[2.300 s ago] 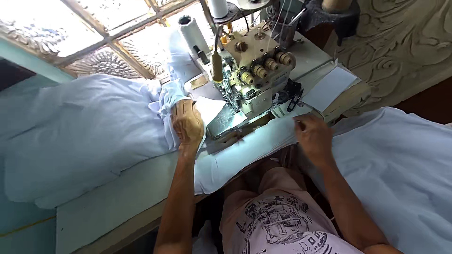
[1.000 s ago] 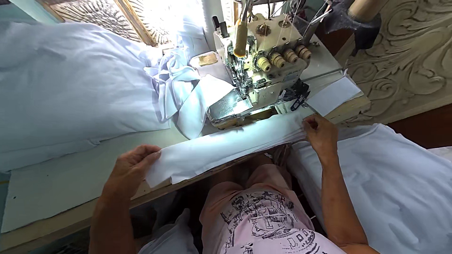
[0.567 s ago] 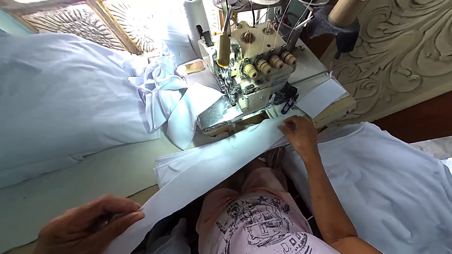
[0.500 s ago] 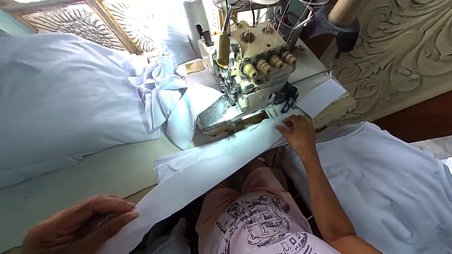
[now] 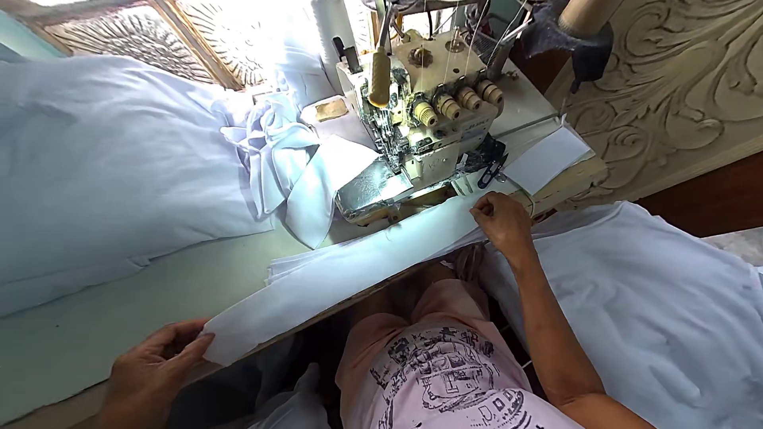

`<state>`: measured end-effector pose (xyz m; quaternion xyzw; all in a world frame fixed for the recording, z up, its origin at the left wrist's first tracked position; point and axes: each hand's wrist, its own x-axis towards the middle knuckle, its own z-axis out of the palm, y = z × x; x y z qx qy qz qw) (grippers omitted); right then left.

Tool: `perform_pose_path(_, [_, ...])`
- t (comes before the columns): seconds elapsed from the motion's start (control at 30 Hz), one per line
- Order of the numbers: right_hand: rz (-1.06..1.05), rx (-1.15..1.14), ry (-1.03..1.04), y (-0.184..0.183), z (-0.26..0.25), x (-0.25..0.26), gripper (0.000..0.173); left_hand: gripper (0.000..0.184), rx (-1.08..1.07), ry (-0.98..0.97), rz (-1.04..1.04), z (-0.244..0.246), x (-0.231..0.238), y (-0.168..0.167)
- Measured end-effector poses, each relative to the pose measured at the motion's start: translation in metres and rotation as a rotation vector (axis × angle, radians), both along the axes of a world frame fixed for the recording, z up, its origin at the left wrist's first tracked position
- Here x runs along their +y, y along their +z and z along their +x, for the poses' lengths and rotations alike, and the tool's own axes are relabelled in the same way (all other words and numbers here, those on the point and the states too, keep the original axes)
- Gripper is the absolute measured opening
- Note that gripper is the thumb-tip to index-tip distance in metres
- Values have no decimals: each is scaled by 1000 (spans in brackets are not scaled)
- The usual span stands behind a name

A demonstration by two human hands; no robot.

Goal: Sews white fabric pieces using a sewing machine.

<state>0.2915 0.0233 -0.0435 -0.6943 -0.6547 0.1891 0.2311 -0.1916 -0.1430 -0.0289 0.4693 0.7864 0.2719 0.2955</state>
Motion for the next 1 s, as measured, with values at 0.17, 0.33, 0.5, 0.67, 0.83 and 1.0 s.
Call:
perform_pose_path(0.17, [37,-81,9,0,-10,-2,38,23,100,58,28,17,7,-8])
perform_pose_path(0.33, [-6,-41,79,-2,-10,8,22,17,439,72,2,25,20,-11])
perform_pose_path(0.5, [67,-31,138,-8,-6,8,22,15,501,109,16,19,10,-15])
perform_pose_path(0.67, [96,-46,120,-5,-10,4,26,20,314,102,81,22,7,-9])
perform_pose_path(0.83, [172,-23,126,-9,-13,6,19,26,272,-17,123,27,19,-15])
perform_pose_path(1.0, [259,15,127,-18,-11,3,15,11,258,-56,115,24,24,-20])
